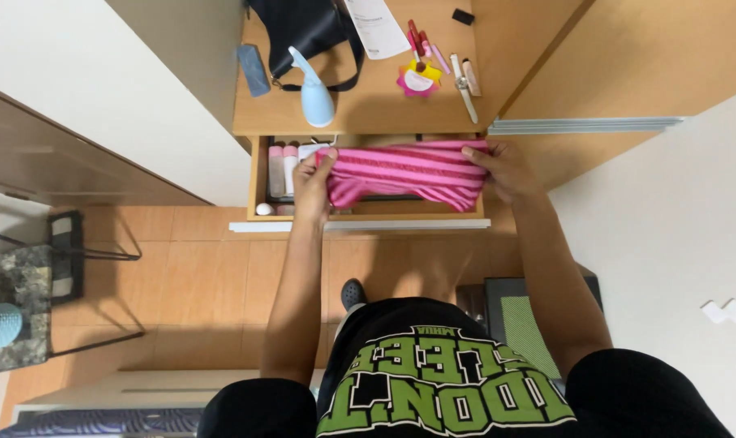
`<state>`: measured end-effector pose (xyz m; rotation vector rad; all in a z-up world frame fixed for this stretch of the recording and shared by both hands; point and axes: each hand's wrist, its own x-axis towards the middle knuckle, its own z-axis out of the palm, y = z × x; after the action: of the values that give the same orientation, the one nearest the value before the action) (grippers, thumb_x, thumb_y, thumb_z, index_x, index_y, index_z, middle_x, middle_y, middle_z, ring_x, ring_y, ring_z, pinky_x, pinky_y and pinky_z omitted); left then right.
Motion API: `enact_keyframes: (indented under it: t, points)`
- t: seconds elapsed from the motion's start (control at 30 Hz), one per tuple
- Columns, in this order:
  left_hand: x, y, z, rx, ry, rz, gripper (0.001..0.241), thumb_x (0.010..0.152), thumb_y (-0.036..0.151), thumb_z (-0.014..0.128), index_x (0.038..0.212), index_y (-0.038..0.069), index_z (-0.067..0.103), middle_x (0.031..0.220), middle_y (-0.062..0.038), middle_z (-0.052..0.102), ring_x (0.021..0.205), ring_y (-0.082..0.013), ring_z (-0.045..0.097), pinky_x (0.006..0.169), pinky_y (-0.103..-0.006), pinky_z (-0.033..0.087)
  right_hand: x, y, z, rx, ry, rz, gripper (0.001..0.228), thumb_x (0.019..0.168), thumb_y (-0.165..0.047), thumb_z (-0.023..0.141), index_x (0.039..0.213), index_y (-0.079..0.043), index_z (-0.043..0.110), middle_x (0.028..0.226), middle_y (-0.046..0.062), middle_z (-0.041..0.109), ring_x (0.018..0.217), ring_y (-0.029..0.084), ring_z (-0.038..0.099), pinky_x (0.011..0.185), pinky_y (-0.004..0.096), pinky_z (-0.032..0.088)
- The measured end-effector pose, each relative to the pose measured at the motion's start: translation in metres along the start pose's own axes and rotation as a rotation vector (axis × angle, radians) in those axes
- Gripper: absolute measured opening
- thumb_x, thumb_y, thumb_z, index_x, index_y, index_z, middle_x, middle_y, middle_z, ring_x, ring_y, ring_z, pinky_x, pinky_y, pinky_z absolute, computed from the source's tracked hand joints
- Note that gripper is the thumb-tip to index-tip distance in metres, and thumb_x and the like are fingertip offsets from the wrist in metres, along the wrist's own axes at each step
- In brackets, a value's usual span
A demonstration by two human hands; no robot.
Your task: The recorder is organizing and cleaning various cosmetic items from a pink pouch and placing them into a dresser drawer.
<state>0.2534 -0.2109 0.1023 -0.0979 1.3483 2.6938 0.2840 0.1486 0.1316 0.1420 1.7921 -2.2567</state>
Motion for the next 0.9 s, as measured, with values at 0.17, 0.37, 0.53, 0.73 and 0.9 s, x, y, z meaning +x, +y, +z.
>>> enact_keyframes:
  t: [0.17, 0.37, 0.53, 0.73, 0.9]
  points:
    - [-0.010, -0.004, 0.033, 0.204, 0.115, 0.305, 0.007, 0.098, 0.007, 0.077, 0.096, 0.000, 0.078, 0.088, -0.008, 0.075, 0.076, -0.0145, 0.062, 0.072, -0.0286, 0.050, -0.014, 0.000, -0.040, 0.054, 0.083, -0.095, 0.012, 0.098, -0.011, 0.075, 0.107, -0.005, 0.072, 0.099, 0.005, 0.075, 0.089, 0.016, 0.071, 0.081, 0.032, 0.060]
    - [-0.057, 0.023, 0.096, 0.938, 0.225, 1.058, 0.012, 0.088, -0.007, 0.078, 0.079, -0.011, 0.072, 0.115, -0.027, 0.068, 0.106, -0.0314, 0.060, 0.092, -0.0398, 0.042, -0.037, -0.030, -0.050, 0.412, -0.073, -0.305, 0.023, 0.096, 0.012, 0.075, 0.096, -0.009, 0.064, 0.098, 0.011, 0.073, 0.092, 0.020, 0.075, 0.082, 0.034, 0.064]
    - [-0.068, 0.013, 0.092, 0.359, 0.134, 0.499, 0.009, 0.099, 0.007, 0.076, 0.099, -0.003, 0.077, 0.085, -0.001, 0.070, 0.075, -0.0072, 0.057, 0.069, -0.0244, 0.046, -0.049, -0.050, -0.050, 0.262, -0.028, -0.460, 0.021, 0.095, 0.013, 0.070, 0.113, 0.000, 0.072, 0.106, 0.012, 0.076, 0.095, 0.018, 0.074, 0.089, 0.030, 0.063]
    - [-0.096, 0.044, 0.115, 0.471, -0.023, 0.608, 0.014, 0.104, 0.008, 0.069, 0.107, -0.005, 0.074, 0.099, 0.001, 0.062, 0.090, -0.0069, 0.057, 0.084, -0.0224, 0.048, -0.049, -0.054, -0.046, -0.471, 0.054, -0.598, 0.012, 0.099, 0.002, 0.072, 0.111, 0.003, 0.072, 0.098, 0.007, 0.075, 0.086, 0.010, 0.070, 0.078, 0.023, 0.058]
    - [-0.094, 0.049, 0.117, 0.614, -0.031, 0.712, 0.014, 0.107, 0.004, 0.068, 0.111, -0.007, 0.074, 0.103, -0.003, 0.064, 0.097, -0.0114, 0.057, 0.091, -0.0260, 0.047, -0.046, -0.064, -0.048, -0.762, 0.178, -0.823, 0.014, 0.111, -0.002, 0.065, 0.100, 0.006, 0.067, 0.089, 0.004, 0.059, 0.077, 0.009, 0.051, 0.067, 0.025, 0.042]
